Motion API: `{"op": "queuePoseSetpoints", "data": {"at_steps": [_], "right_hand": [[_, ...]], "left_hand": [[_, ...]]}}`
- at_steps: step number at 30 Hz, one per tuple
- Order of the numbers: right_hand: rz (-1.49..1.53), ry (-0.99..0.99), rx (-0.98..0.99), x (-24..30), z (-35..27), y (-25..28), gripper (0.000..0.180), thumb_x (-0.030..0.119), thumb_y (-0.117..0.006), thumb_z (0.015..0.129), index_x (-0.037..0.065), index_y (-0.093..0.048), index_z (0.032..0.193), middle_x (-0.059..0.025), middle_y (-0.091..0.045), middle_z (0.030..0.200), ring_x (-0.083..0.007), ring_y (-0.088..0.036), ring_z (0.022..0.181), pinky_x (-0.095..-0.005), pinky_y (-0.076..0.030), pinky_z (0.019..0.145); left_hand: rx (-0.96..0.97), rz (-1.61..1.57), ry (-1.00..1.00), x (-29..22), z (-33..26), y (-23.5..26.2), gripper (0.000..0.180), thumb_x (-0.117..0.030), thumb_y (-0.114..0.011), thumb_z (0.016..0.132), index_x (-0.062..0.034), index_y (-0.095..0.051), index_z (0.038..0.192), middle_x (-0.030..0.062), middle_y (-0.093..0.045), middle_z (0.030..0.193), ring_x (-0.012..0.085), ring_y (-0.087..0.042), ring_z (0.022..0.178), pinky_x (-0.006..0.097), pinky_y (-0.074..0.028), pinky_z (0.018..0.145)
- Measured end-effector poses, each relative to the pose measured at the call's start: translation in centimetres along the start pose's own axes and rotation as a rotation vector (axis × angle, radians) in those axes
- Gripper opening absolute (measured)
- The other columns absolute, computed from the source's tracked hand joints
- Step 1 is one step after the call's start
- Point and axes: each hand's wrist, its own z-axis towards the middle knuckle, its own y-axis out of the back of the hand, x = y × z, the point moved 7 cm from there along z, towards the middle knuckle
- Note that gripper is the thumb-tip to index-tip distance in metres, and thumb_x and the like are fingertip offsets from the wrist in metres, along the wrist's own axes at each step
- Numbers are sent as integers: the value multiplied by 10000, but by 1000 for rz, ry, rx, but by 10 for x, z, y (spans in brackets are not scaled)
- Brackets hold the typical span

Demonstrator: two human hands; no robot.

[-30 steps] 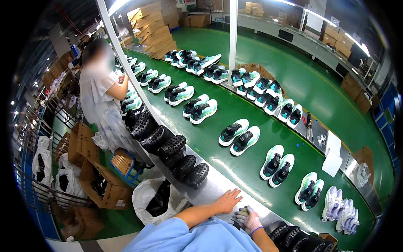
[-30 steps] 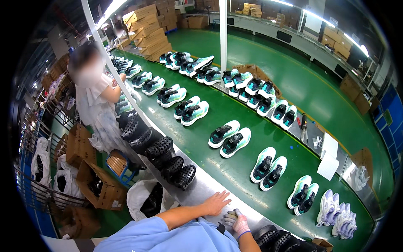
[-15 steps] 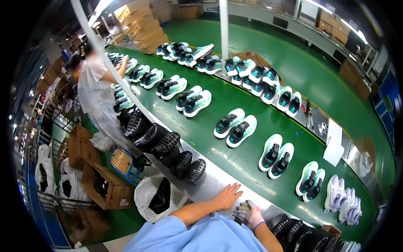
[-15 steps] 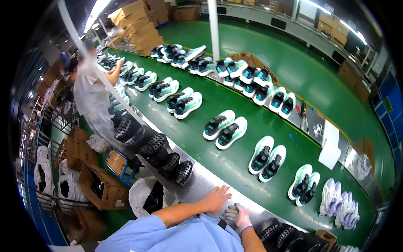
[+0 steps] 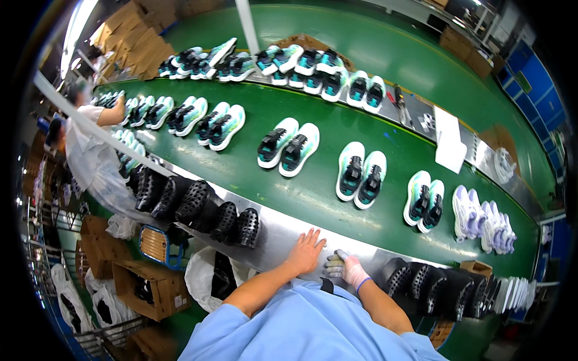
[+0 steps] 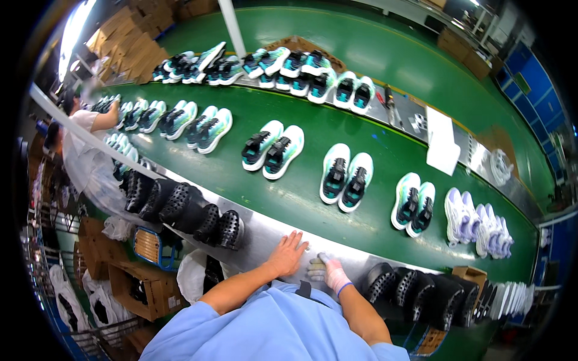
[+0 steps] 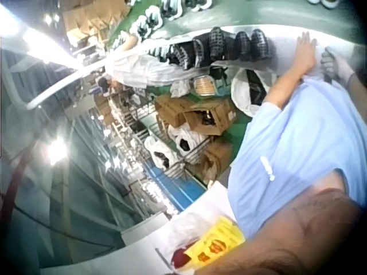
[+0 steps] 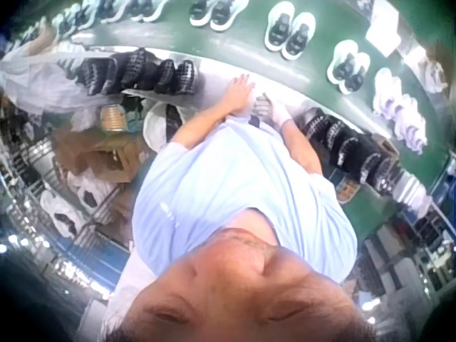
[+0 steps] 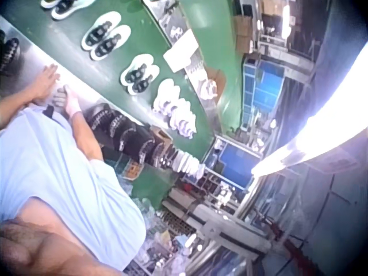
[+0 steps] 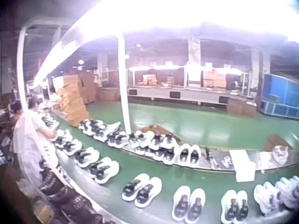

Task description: The person picks up individual shoes from a container and places them into matching pairs on a conveyor belt, then moves pairs of shoes from the belt into a bin.

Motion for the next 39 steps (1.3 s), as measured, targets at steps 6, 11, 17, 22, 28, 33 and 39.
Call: {"op": "queuePoseSetpoints", "data": {"at_steps": [6,11,17,22,28,33,39], "right_hand": [[-58,-12,39,1,2,-2,521,488,-517,1038,5,-675,1150,-166,-743,1044,-329,-737,860,-468,-592,770],[-63,-17,38,-1,2,2,545,501,-504,1042,4,-683,1179,-169,-745,1039,-312,-739,866,-454,-595,782],[-78,18,37,4,-6,-4,555,515,-503,1039,9,-685,1178,-172,-747,1043,-312,-740,880,-444,-597,788],[-44,3,79,0,1,0,529,510,-532,1033,18,-679,1161,-159,-752,1027,-296,-743,847,-435,-608,769],[-35,-12,78,0,0,1,536,495,-528,1041,-3,-657,1192,-166,-749,1018,-290,-747,839,-421,-613,746],[-29,-1,78,0,-1,1,554,498,-544,1031,-20,-650,1193,-177,-744,1022,-301,-746,841,-428,-614,749],[-15,-22,79,-3,1,2,543,501,-552,1027,-11,-670,1168,-178,-745,1018,-314,-745,851,-445,-611,771]], "left_hand": [[36,5,6,-3,1,5,778,-253,-725,834,-78,-419,1527,271,-273,1623,451,-248,1521,558,-251,1226],[61,21,-5,-8,2,11,766,-258,-734,835,-75,-428,1513,271,-275,1620,451,-252,1518,554,-255,1226],[6,36,29,-9,18,19,672,-222,-697,857,-97,-480,1481,262,-379,1557,449,-382,1434,554,-361,1151],[-279,-219,226,8,74,82,629,-226,-725,886,-95,-479,1451,313,-490,1407,492,-536,1239,499,-481,1031],[-366,-206,215,16,148,118,663,-242,-739,884,-134,-458,1475,347,-466,1417,493,-538,1232,519,-477,1031],[-382,-282,266,44,191,90,508,-242,-770,852,-103,-588,1305,312,-530,1306,481,-578,1139,514,-508,967],[-377,-487,251,79,198,85,334,-226,-770,846,-20,-654,1082,208,-609,1139,362,-648,901,461,-537,836]]}}
